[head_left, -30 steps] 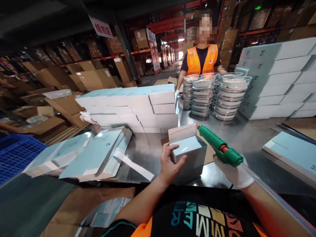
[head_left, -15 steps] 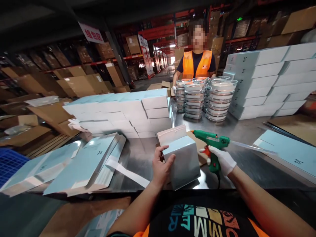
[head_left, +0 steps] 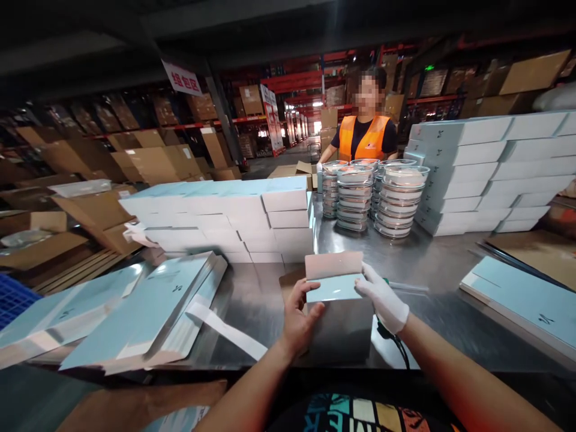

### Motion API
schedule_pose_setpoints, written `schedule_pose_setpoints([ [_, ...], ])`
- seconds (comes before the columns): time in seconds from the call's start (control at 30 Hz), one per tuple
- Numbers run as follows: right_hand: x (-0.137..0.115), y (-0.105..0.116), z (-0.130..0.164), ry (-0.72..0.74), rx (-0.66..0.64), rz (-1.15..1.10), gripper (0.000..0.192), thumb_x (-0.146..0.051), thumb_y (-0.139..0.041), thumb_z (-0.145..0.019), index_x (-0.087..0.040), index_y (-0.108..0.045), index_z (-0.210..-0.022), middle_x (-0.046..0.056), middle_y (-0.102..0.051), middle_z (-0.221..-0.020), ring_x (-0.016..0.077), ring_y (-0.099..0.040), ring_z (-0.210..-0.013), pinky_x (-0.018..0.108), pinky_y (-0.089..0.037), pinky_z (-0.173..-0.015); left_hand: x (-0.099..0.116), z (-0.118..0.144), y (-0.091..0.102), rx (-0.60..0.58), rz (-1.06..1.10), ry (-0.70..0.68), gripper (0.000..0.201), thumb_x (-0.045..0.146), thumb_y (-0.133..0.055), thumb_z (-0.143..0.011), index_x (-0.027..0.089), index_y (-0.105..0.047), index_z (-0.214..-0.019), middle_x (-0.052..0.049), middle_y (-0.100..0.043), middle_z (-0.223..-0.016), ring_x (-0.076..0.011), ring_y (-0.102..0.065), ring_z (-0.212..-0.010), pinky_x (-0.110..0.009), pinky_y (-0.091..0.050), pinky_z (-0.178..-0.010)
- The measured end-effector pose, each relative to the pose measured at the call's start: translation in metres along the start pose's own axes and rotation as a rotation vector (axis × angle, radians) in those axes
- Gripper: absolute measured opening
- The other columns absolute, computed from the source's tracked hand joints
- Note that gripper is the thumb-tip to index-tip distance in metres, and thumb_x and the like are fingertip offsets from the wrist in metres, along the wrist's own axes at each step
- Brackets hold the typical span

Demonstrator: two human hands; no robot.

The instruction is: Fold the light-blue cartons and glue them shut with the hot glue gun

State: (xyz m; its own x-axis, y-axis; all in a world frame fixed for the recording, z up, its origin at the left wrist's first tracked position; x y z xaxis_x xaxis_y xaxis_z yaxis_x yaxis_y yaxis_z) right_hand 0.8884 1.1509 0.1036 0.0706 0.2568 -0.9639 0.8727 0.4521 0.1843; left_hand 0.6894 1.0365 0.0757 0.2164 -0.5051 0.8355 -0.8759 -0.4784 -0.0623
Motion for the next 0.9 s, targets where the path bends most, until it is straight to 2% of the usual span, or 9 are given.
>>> schedule_pose_setpoints([
  [0.1, -0.012, -0.010, 0.000, 0.040, -0.068, -0.054, 0.049, -0.045, -0.062, -0.086, -0.021, -0.072, -0.128, 0.011, -0.080, -0.118, 0.0324, -0.075, -0.111, 0.044, -0.062, -0.100, -0.005, 0.000, 0.001, -0.076, -0.041, -0.003, 0.053, 0.069, -0.081, -0.086, 0.020, -0.077, -0.106, -0.014, -0.072, -0.123, -0.0306, -0.073, -0.112, -0.038, -0.057, -0.092],
  [0.2, -0.007, -0.002, 0.007, 0.205, -0.141, 0.007, 0.057, -0.053, -0.076, -0.085, -0.019, -0.071, -0.131, 0.016, -0.076, -0.131, 0.0364, -0.067, -0.134, 0.048, -0.056, -0.113, -0.008, -0.001, 0.005, -0.089, -0.062, -0.060, 0.054, 0.070, -0.083, -0.084, 0.020, -0.073, -0.101, -0.017, -0.068, -0.134, -0.0339, -0.069, -0.126, -0.045, -0.056, -0.104],
  [0.3, 0.006, 0.009, 0.022, 0.421, -0.130, 0.100, 0.063, -0.047, -0.091, -0.081, -0.022, -0.070, -0.135, 0.019, -0.063, -0.156, 0.0364, -0.059, -0.148, 0.049, -0.054, -0.119, -0.006, -0.004, 0.010, -0.035, 0.065, -0.116, 0.057, 0.066, -0.090, -0.079, 0.023, -0.063, -0.105, -0.013, -0.072, -0.124, -0.0314, -0.070, -0.127, -0.049, -0.056, -0.108],
  [0.37, 0.010, 0.011, 0.033, 0.576, -0.099, 0.156, 0.052, -0.034, -0.089, -0.089, -0.027, -0.070, -0.137, 0.017, -0.054, -0.166, 0.0328, -0.054, -0.154, 0.051, -0.048, -0.125, 0.000, -0.008, 0.013, -0.062, 0.098, -0.180, 0.059, 0.064, -0.094, -0.076, 0.024, -0.064, -0.108, -0.010, -0.073, -0.111, -0.0296, -0.073, -0.119, -0.049, -0.058, -0.105],
  [0.47, 0.006, 0.005, 0.043, 0.706, -0.178, 0.164, 0.049, -0.017, -0.073, -0.101, -0.036, -0.068, -0.146, 0.010, -0.056, -0.165, 0.0269, -0.053, -0.155, 0.051, -0.045, -0.128, 0.015, -0.014, 0.017, -0.273, -0.032, -0.278, 0.045, 0.060, -0.093, -0.080, 0.026, -0.079, -0.105, -0.011, -0.074, -0.110, -0.0310, -0.072, -0.117, -0.052, -0.058, -0.107],
  [0.57, -0.001, -0.001, 0.045, 0.723, -0.247, 0.146, 0.052, -0.012, -0.066, -0.105, -0.039, -0.067, -0.149, 0.007, -0.058, -0.164, 0.0258, -0.055, -0.153, 0.048, -0.048, -0.126, 0.027, -0.019, 0.019, -0.464, -0.145, -0.272, 0.038, 0.064, -0.084, -0.088, 0.029, -0.086, -0.105, -0.014, -0.077, -0.128, -0.0334, -0.071, -0.124, -0.056, -0.055, -0.113],
  [0.63, -0.004, -0.001, 0.044, 0.714, -0.261, 0.139, 0.053, -0.012, -0.066, -0.105, -0.041, -0.068, -0.149, 0.006, -0.057, -0.165, 0.0252, -0.055, -0.153, 0.047, -0.048, -0.127, 0.031, -0.021, 0.017, -0.544, -0.177, -0.277, 0.040, 0.065, -0.080, -0.091, 0.029, -0.086, -0.107, -0.014, -0.080, -0.130, -0.0340, -0.072, -0.124, -0.059, -0.053, -0.115],
  [0.8, -0.003, 0.003, 0.044, 0.705, -0.269, 0.134, 0.052, -0.012, -0.066, -0.105, -0.043, -0.070, -0.145, 0.002, -0.062, -0.160, 0.0231, -0.057, -0.151, 0.045, -0.047, -0.127, 0.031, -0.024, 0.014, -0.626, -0.204, -0.290, 0.032, 0.060, -0.078, -0.094, 0.031, -0.087, -0.103, -0.010, -0.086, -0.118, -0.0322, -0.076, -0.119, -0.058, -0.055, -0.113],
  [0.9, 0.010, 0.002, 0.046, 0.649, -0.256, 0.150, 0.057, -0.020, -0.068, -0.106, -0.043, -0.060, -0.157, 0.004, -0.047, -0.173, 0.0264, -0.051, -0.156, 0.048, -0.044, -0.129, 0.040, -0.025, 0.016, -0.677, -0.253, -0.355, 0.030, 0.056, -0.080, -0.093, 0.030, -0.086, -0.106, -0.010, -0.086, -0.118, -0.0307, -0.077, -0.117, -0.055, -0.057, -0.110],
])
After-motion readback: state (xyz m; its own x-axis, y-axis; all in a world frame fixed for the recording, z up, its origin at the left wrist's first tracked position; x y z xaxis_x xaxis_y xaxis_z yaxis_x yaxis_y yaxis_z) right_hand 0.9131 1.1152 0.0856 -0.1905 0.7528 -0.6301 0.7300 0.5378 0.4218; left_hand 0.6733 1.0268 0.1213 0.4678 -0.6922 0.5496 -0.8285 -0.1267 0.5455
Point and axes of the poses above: each hand's wrist, its own z-axis away from the middle knuckle, its own y-axis out of the back of the hand, x = y × z, the point moved 4 cm from there along -z, towards the middle knuckle
